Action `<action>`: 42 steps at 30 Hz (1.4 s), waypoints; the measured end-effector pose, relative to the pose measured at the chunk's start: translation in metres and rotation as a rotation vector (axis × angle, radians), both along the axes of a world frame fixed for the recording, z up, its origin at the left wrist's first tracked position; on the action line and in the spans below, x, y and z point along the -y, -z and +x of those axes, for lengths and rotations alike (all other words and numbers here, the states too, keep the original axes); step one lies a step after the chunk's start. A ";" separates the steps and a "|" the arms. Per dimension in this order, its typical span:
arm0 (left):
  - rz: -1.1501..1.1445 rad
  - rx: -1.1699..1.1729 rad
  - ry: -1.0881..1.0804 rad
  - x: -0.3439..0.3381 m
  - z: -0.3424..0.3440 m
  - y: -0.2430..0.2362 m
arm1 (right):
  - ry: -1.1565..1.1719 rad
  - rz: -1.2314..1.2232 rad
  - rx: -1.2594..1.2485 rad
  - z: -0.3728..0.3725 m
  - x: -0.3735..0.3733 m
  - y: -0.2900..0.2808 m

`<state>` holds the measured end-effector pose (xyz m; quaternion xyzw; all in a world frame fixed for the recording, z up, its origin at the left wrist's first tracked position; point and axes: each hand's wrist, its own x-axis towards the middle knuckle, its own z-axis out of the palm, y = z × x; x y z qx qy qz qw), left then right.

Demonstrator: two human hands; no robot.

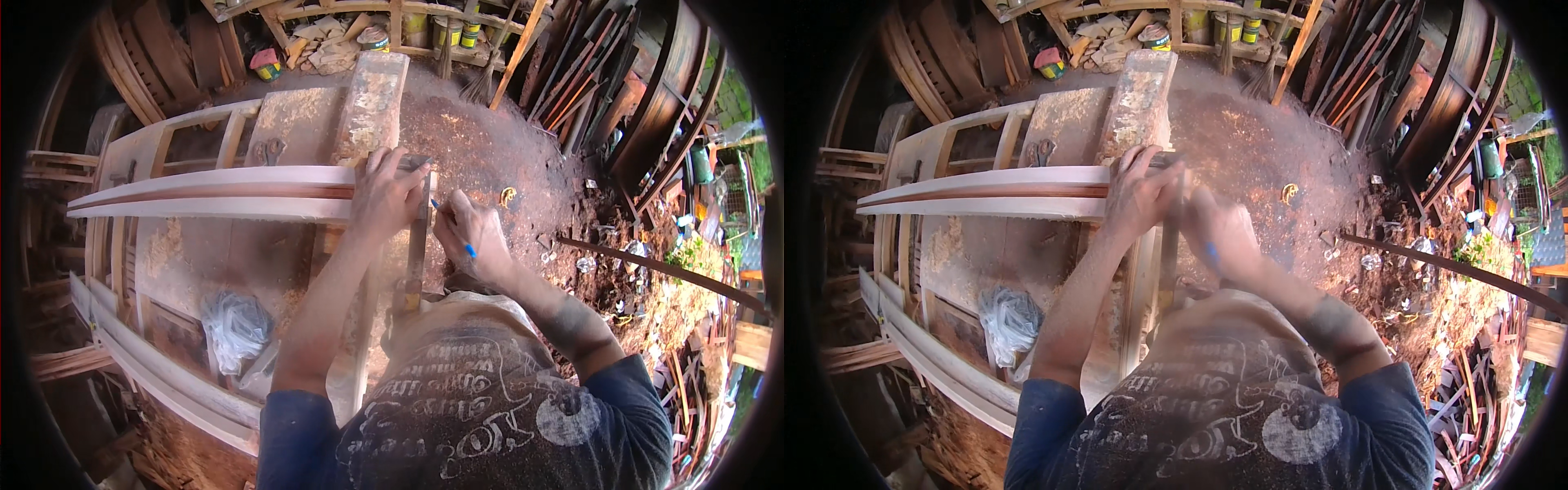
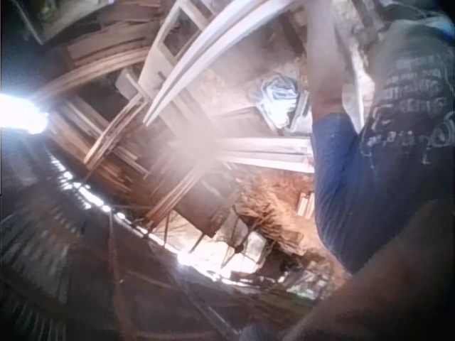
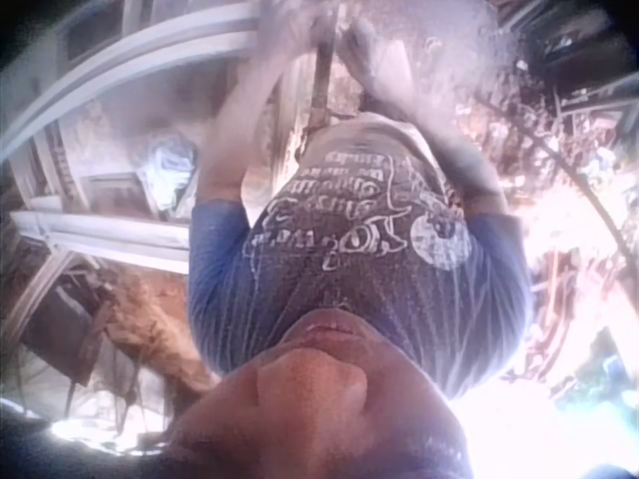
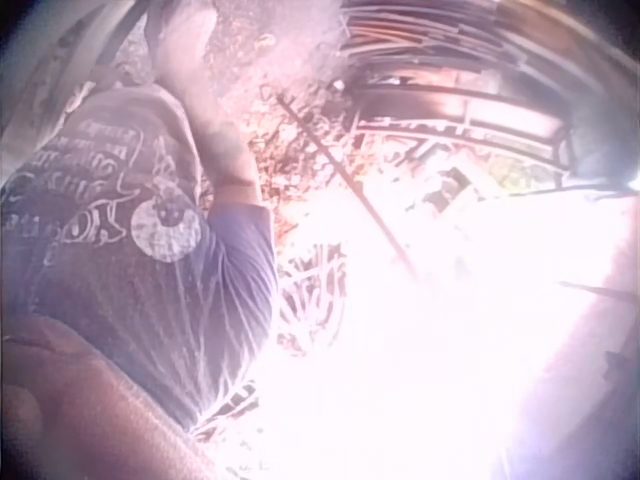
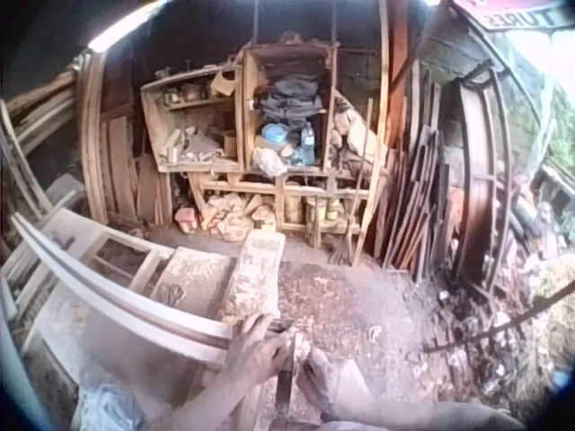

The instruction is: The person measures a wooden beam with a measuring tape and marks it with a pencil while using a speed square as a guide.

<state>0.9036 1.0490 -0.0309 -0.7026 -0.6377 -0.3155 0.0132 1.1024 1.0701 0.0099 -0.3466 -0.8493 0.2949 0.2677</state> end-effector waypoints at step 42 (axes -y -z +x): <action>-0.013 0.009 0.022 -0.006 0.006 -0.004 | -0.130 -1.373 0.024 0.032 0.011 0.045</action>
